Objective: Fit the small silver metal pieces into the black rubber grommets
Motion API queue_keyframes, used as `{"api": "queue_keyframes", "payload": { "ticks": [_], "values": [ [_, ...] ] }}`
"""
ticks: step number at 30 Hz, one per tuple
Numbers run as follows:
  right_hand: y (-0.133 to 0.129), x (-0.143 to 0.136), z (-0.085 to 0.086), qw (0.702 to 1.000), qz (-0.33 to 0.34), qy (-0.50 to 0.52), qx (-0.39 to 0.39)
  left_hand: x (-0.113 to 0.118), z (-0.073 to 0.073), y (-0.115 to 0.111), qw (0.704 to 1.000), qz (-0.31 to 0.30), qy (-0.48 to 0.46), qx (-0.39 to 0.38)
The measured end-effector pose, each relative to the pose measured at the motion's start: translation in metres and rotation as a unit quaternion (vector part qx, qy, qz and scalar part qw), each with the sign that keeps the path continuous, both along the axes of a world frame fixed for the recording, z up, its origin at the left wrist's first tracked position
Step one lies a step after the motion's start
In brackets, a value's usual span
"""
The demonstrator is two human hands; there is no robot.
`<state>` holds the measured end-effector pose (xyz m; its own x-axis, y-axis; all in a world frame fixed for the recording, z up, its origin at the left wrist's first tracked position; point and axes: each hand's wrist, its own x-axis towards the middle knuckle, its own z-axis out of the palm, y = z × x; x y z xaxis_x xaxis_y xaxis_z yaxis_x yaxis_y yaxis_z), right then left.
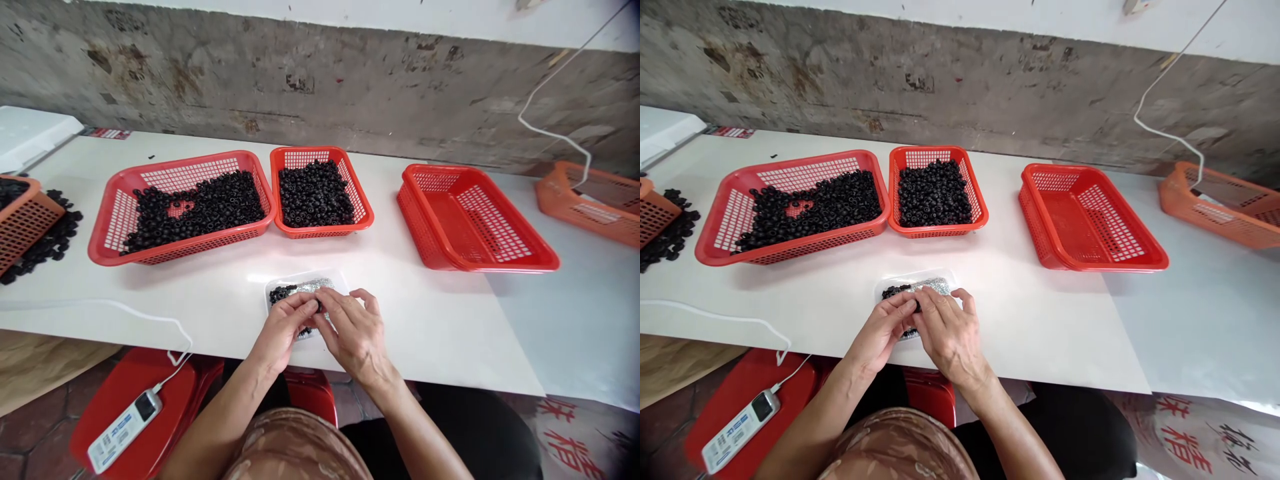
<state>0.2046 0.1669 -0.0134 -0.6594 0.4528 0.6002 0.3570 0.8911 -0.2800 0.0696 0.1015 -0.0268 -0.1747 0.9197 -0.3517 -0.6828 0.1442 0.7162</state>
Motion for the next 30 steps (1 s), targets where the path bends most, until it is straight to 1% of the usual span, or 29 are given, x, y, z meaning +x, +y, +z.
{"api": "queue_keyframes", "payload": {
  "ticks": [2,5,7,8,10,12,14,17,20,22,25,28,30],
  "values": [
    [-0.001,0.000,0.000,1.000,0.001,-0.006,-0.012,0.001,0.000,0.000,1.000,0.010,0.025,-0.006],
    [-0.001,0.001,0.000,1.000,0.001,-0.005,-0.021,0.002,0.001,0.000,0.999,0.024,0.033,-0.017],
    [0.001,0.003,0.001,0.999,0.014,-0.004,-0.031,0.003,0.002,-0.001,0.999,0.026,0.031,-0.020],
    [0.003,0.004,0.001,0.998,0.029,-0.006,-0.050,0.003,0.002,-0.001,0.999,0.026,0.031,-0.020],
    [0.007,0.007,0.003,0.990,0.067,-0.002,-0.122,0.002,0.003,-0.002,0.999,0.026,0.032,-0.019],
    [0.012,0.009,0.005,0.971,0.097,0.024,-0.215,0.001,0.004,-0.003,0.999,0.028,0.036,-0.020],
    [0.016,0.011,0.006,0.950,0.107,0.061,-0.288,0.000,0.005,-0.004,0.998,0.027,0.045,-0.018],
    [0.020,0.011,0.006,0.924,0.114,0.091,-0.354,0.000,0.005,-0.004,0.998,0.012,0.058,-0.011],
    [0.022,0.009,0.003,0.906,0.122,0.109,-0.391,0.001,0.005,-0.005,0.998,0.003,0.059,-0.011],
    [0.023,0.009,0.001,0.902,0.126,0.113,-0.398,0.002,0.003,-0.007,0.998,-0.002,0.057,-0.011],
    [0.026,0.012,-0.002,0.909,0.134,0.112,-0.378,0.001,0.000,-0.009,0.998,-0.014,0.055,-0.013],
    [0.027,0.016,-0.001,0.931,0.138,0.100,-0.323,0.002,-0.001,-0.009,0.998,-0.021,0.057,-0.010],
    [0.025,0.015,0.000,0.950,0.135,0.080,-0.270,0.002,-0.001,-0.007,0.998,-0.014,0.059,-0.006]
  ]
}}
